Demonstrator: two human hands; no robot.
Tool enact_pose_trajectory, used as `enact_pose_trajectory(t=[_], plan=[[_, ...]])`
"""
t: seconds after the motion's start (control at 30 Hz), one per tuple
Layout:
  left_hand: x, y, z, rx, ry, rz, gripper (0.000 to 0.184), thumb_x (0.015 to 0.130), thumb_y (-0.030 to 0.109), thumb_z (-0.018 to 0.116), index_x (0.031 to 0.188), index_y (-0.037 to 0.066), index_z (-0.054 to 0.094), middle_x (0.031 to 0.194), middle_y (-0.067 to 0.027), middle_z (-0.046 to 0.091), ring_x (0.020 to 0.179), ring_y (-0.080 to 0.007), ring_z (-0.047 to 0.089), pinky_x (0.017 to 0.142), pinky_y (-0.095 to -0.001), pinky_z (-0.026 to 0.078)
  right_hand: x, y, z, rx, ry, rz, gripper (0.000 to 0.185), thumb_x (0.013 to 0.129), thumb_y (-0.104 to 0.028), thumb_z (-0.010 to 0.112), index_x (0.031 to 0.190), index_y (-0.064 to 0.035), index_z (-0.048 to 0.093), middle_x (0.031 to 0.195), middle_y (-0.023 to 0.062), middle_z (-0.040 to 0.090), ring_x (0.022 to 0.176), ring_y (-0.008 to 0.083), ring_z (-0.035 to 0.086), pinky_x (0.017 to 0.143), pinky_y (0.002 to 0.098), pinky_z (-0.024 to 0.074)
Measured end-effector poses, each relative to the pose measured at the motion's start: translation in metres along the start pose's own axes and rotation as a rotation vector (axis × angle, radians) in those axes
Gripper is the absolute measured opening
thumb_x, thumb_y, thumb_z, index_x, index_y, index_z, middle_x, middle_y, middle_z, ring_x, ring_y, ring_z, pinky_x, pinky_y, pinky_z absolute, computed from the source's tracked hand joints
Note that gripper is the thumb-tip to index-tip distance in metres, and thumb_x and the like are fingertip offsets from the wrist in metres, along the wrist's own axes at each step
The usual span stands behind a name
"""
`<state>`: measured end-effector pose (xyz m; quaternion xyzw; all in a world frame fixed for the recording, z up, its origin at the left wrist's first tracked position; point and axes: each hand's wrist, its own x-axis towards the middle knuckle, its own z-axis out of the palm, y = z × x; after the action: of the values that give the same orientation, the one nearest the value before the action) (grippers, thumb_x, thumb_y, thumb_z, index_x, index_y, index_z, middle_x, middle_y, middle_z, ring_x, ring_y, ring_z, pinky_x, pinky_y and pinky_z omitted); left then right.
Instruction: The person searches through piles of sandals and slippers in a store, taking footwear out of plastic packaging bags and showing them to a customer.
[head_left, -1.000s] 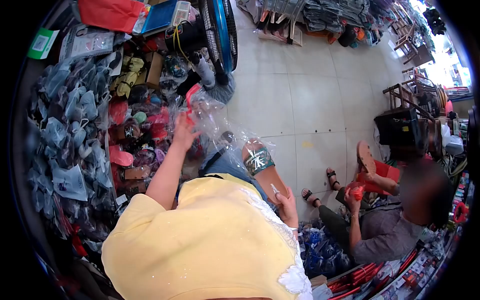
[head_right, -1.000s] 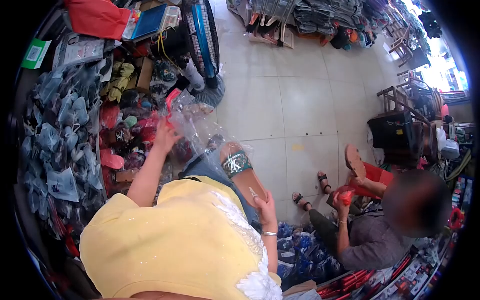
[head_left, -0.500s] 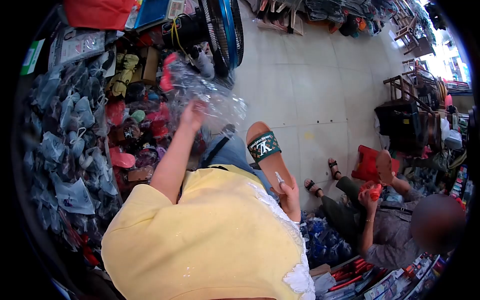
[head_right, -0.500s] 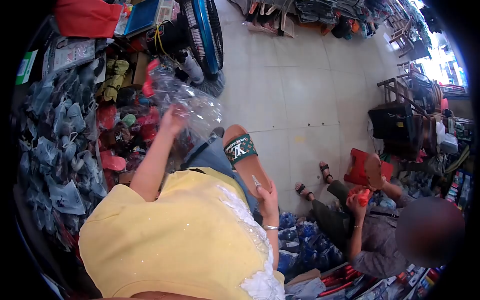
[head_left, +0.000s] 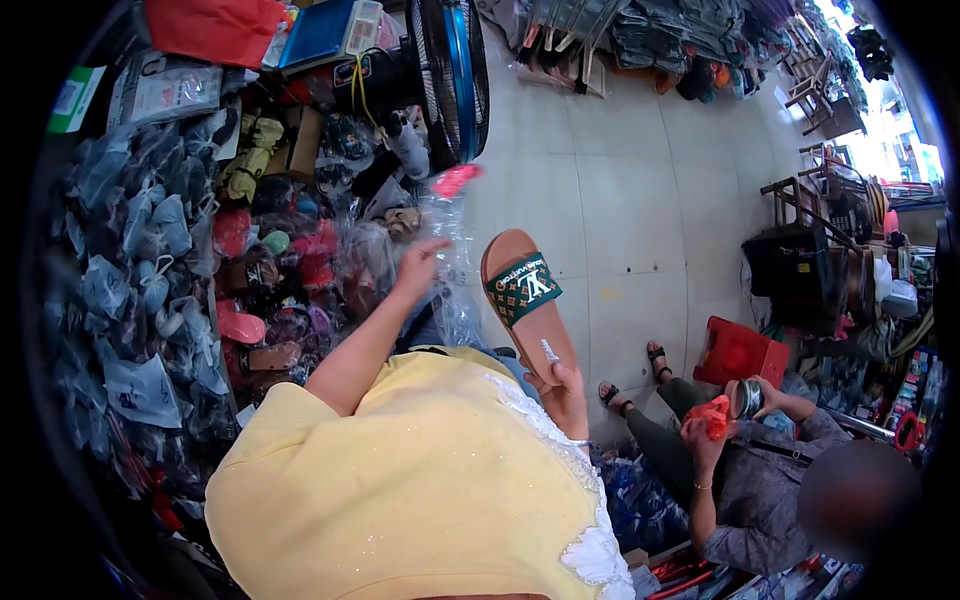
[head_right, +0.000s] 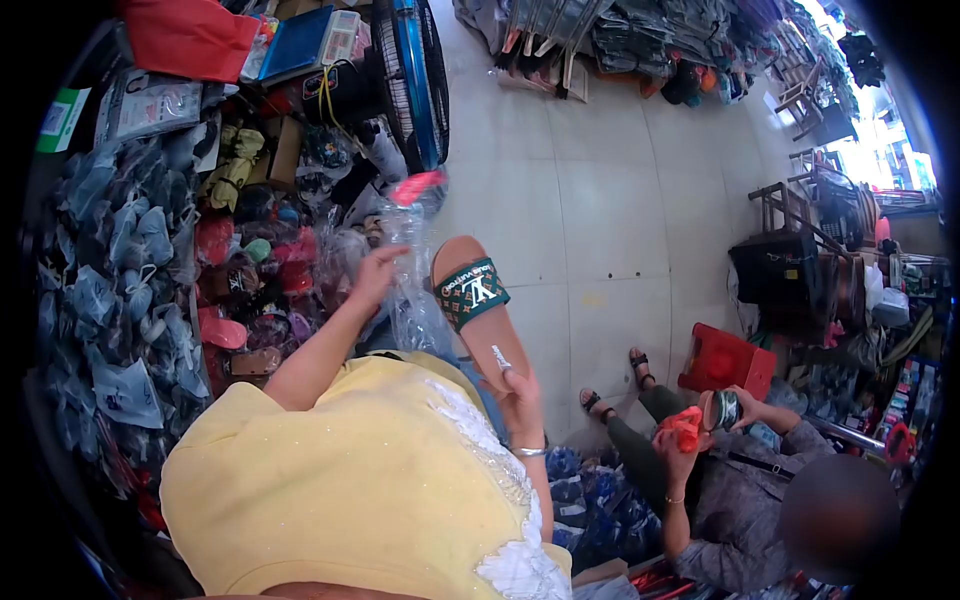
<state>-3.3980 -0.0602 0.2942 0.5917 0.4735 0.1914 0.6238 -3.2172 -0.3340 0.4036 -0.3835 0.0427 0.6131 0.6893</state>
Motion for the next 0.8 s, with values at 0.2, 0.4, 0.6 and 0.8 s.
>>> enact_pose_trajectory(t=[0.2, 0.4, 0.6, 0.8], plan=[[-0.013, 0.094, 0.051, -0.590, -0.229, -0.336, 0.035, 0.089, 0.034, 0.047, 0.110, 0.008, 0.058, 0.092, -0.0041, 0.062, 0.078, -0.0129, 0.060, 0.066, -0.0249, 0.047, 0.011, 0.006, 0.014, -0.253, 0.125, -0.097, 0.051, 0.077, -0.016, 0.065, 0.120, 0.0006, 0.042, 0.109, 0.0134, 0.056, 0.096, 0.0225, 0.059, 0.078, 0.0354, 0.0523], [-0.012, 0.105, 0.059, -0.134, -0.305, -0.098, 0.042, 0.083, 0.040, 0.062, 0.103, 0.003, 0.063, 0.088, -0.0023, 0.063, 0.076, -0.0105, 0.058, 0.066, -0.0250, 0.046, 0.005, 0.013, -0.004, -0.385, 0.210, -0.202, 0.040, 0.076, -0.011, 0.066, 0.111, -0.0001, 0.048, 0.104, 0.0073, 0.056, 0.095, 0.0131, 0.052, 0.085, 0.0269, 0.0418], [-0.010, 0.102, 0.070, -0.046, -0.318, -0.064, 0.041, 0.083, 0.037, 0.062, 0.102, 0.001, 0.064, 0.090, -0.0051, 0.065, 0.082, -0.0117, 0.059, 0.073, -0.0271, 0.047, 0.009, 0.032, -0.021, -0.489, 0.337, -0.282, 0.039, 0.080, -0.019, 0.066, 0.109, 0.0014, 0.050, 0.100, 0.0084, 0.059, 0.090, 0.0143, 0.055, 0.080, 0.0279, 0.0454], [-0.018, 0.118, 0.068, -0.044, -0.333, 0.051, 0.037, 0.086, 0.035, 0.057, 0.099, 0.001, 0.065, 0.088, -0.0042, 0.065, 0.081, -0.0106, 0.059, 0.074, -0.0265, 0.047, 0.015, 0.033, -0.025, -0.541, 0.391, -0.315, 0.039, 0.080, -0.021, 0.066, 0.110, -0.0008, 0.051, 0.098, 0.0080, 0.059, 0.087, 0.0136, 0.055, 0.077, 0.0276, 0.0460]])
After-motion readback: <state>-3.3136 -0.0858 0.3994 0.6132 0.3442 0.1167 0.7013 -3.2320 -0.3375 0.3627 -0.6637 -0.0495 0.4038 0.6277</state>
